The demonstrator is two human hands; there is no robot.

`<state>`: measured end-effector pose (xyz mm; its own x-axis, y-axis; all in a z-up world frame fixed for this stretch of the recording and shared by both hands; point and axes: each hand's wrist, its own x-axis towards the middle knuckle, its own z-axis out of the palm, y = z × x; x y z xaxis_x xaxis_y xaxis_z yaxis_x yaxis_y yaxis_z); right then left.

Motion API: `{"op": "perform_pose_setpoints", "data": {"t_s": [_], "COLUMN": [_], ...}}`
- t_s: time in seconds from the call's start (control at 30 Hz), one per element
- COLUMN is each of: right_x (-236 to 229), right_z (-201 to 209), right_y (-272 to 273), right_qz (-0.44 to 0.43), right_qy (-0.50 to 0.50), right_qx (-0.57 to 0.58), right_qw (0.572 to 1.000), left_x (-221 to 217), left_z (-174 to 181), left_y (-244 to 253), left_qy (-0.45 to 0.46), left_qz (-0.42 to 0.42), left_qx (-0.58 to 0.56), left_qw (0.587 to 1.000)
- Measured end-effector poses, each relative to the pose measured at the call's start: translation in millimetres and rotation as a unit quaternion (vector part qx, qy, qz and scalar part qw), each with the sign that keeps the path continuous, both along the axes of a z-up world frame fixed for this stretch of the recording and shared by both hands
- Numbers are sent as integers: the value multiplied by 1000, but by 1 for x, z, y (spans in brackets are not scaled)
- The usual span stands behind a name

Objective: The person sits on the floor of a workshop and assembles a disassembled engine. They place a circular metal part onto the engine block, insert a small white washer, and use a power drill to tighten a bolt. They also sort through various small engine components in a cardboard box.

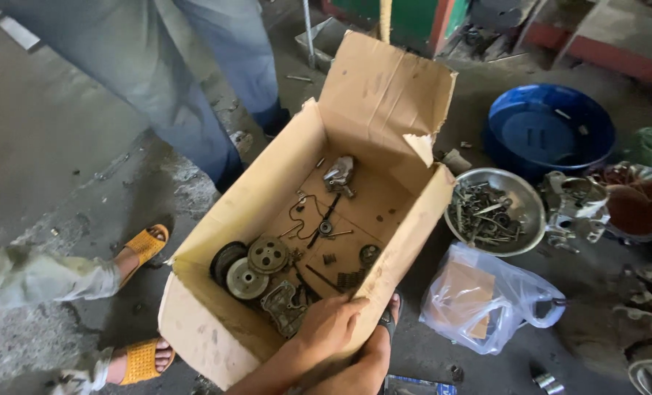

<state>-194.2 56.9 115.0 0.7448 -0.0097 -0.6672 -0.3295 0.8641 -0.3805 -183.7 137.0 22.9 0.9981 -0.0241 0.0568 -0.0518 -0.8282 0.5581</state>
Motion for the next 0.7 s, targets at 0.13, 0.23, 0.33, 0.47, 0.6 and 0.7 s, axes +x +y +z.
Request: {"op": "perform_pose_setpoints", "data": {"t_s": [0.13, 0.23, 0.33, 0.47, 0.6, 0.7], "right_x": [0, 6, -77, -52, 11, 12], "right_z": [9, 43, -33, -107, -41, -24], "right_y": [-3, -3, -36, -29, -12, -13], "right_qz": [9, -2, 0, 10, -30, -61], "right_qy": [2, 59, 23, -47, -43, -22], "right_qx": [-28, -92, -89, -87, -62, -71], "right_qw": [1000, 994, 996, 995, 997, 995], "left_x": [12, 11, 10, 11, 11, 9], "left_z": [16, 3, 2, 2, 8, 4], "left_y": [0, 0, -3, -8, -10, -9], "left_qy": [57, -11, -16, 38, -1, -31], "left_qz": [15, -7, -1, 31, 32, 25], "left_qx": [-28, -11, -5, -28, -8, -6], "left_qw": [998, 1000, 1000, 998, 999, 999]}}
